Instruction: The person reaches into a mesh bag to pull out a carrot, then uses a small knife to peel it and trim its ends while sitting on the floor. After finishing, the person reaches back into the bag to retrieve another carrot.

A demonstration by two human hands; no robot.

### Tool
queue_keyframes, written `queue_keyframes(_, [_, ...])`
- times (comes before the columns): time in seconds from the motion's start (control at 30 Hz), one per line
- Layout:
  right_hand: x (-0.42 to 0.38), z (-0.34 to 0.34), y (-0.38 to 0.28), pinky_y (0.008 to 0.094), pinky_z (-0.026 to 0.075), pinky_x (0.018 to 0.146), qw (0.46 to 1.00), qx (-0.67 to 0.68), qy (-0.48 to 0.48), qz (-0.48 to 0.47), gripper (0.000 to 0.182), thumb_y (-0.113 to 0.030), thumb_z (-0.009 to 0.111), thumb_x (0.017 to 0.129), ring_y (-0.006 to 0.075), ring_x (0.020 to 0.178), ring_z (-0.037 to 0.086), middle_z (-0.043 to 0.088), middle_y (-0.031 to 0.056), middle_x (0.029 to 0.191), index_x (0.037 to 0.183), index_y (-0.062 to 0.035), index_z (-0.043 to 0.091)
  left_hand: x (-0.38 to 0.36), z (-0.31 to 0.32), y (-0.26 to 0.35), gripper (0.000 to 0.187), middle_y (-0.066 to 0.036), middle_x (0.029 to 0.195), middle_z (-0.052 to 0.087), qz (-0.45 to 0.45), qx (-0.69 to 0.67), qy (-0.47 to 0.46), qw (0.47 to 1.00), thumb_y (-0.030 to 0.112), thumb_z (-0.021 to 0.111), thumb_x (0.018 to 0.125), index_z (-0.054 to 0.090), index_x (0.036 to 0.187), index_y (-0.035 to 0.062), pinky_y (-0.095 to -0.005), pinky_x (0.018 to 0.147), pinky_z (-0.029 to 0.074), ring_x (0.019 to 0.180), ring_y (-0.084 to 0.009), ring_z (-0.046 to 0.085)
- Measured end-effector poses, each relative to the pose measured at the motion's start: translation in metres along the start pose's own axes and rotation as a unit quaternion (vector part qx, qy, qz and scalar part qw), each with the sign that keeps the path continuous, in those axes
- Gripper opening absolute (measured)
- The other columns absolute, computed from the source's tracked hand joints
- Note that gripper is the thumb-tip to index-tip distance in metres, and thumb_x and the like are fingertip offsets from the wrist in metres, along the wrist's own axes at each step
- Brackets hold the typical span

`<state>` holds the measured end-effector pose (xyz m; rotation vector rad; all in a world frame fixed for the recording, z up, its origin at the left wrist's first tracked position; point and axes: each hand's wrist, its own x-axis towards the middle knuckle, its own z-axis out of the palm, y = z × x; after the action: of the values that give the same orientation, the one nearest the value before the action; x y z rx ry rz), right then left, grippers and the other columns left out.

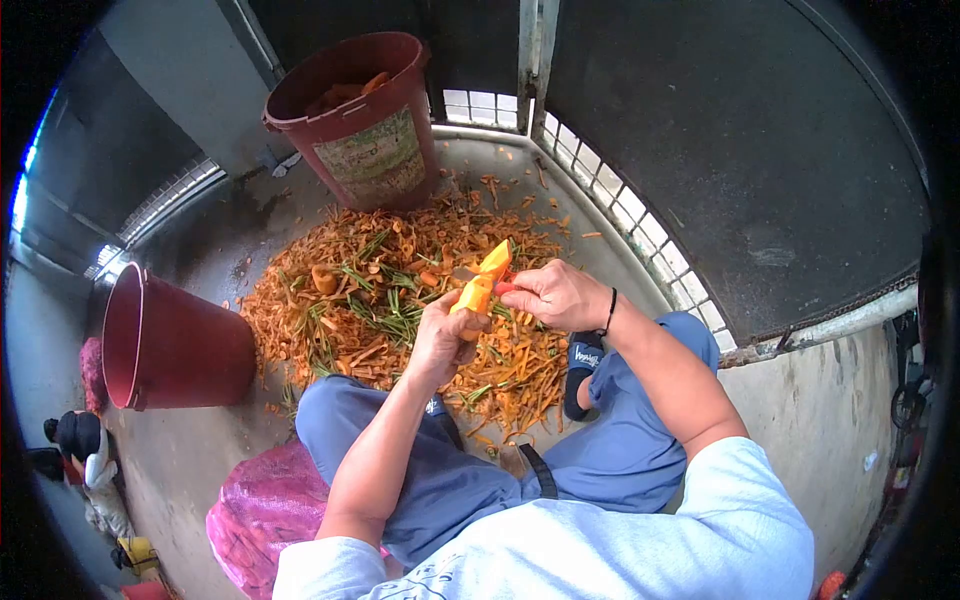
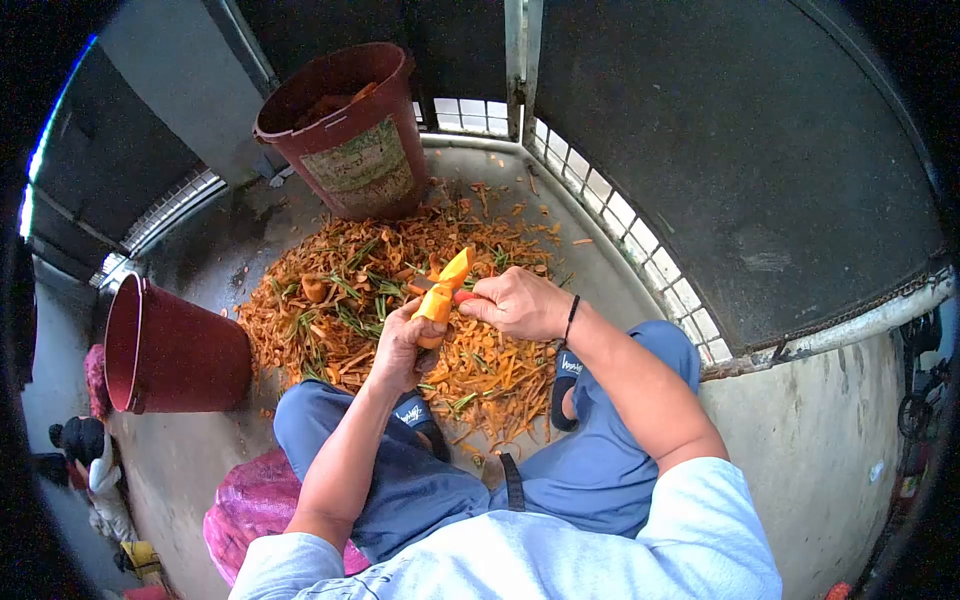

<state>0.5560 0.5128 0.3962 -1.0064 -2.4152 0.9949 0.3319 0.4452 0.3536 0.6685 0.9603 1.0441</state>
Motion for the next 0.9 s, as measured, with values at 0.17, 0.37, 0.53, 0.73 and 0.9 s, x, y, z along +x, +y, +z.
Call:
queue_keyframes(0.17, [0.002, 0.016, 0.008, 0.0453, 0.050, 0.058, 0.993, -0.006, 0.105, -0.059, 0.031, -0.035, 0.065, 0.100, 0.0363, 0.065, 0.068, 0.067, 0.0199, 0.073, 0.093, -0.0056, 0.072, 0.000, 0.004, 0.008, 0.051, -0.003, 0.079, 0.063, 0.006, -0.037, 0.007, 0.999, 0.010, 0.071, 0.078, 0.055, 0.125, 0.0006, -0.0215, 0.035, 0.031, 0.042, -0.0057, 0.041])
queue_keyframes(0.37, [0.002, 0.010, -0.002, 0.0422, 0.050, 0.056, 0.986, -0.006, 0.145, -0.085, 0.027, -0.032, 0.066, 0.100, 0.0332, 0.065, 0.068, 0.066, 0.0188, 0.074, 0.100, -0.0071, 0.075, 0.004, -0.001, 0.010, 0.051, -0.008, 0.084, 0.068, 0.028, -0.025, -0.005, 0.999, 0.010, 0.071, 0.077, 0.055, 0.125, 0.0030, -0.0214, 0.035, 0.032, 0.043, -0.0069, 0.044])
queue_keyframes(0.53, [0.003, 0.006, -0.008, 0.0391, 0.051, 0.057, 0.985, 0.008, 0.150, -0.083, 0.024, -0.027, 0.068, 0.099, 0.0266, 0.061, 0.068, 0.070, 0.0144, 0.075, 0.107, -0.0062, 0.077, 0.004, -0.005, 0.012, 0.050, -0.009, 0.086, 0.070, 0.035, -0.006, -0.002, 0.999, 0.008, 0.069, 0.078, 0.054, 0.126, 0.0028, -0.0210, 0.035, 0.032, 0.042, -0.0072, 0.044])
queue_keyframes(0.73, [0.005, -0.011, -0.012, 0.0343, 0.053, 0.060, 0.972, 0.052, 0.227, -0.036, 0.021, -0.016, 0.073, 0.094, 0.0170, 0.066, 0.069, 0.074, 0.0102, 0.081, 0.111, -0.0046, 0.076, 0.005, -0.014, 0.011, 0.052, -0.010, 0.085, 0.070, 0.045, -0.049, 0.026, 0.997, 0.008, 0.067, 0.082, 0.049, 0.130, 0.0033, -0.0224, 0.032, 0.032, 0.038, -0.0081, 0.041])
queue_keyframes(0.9, [0.006, 0.019, -0.014, 0.0371, 0.051, 0.054, 0.931, -0.214, 0.232, -0.184, 0.019, -0.024, 0.077, 0.088, 0.0230, 0.060, 0.063, 0.058, 0.0049, 0.068, 0.103, -0.0127, 0.074, 0.002, -0.002, 0.004, 0.040, -0.008, 0.085, 0.069, 0.037, -0.077, 0.038, 0.996, 0.008, 0.068, 0.085, 0.054, 0.122, 0.0055, -0.0210, 0.034, 0.027, 0.040, -0.0051, 0.038])
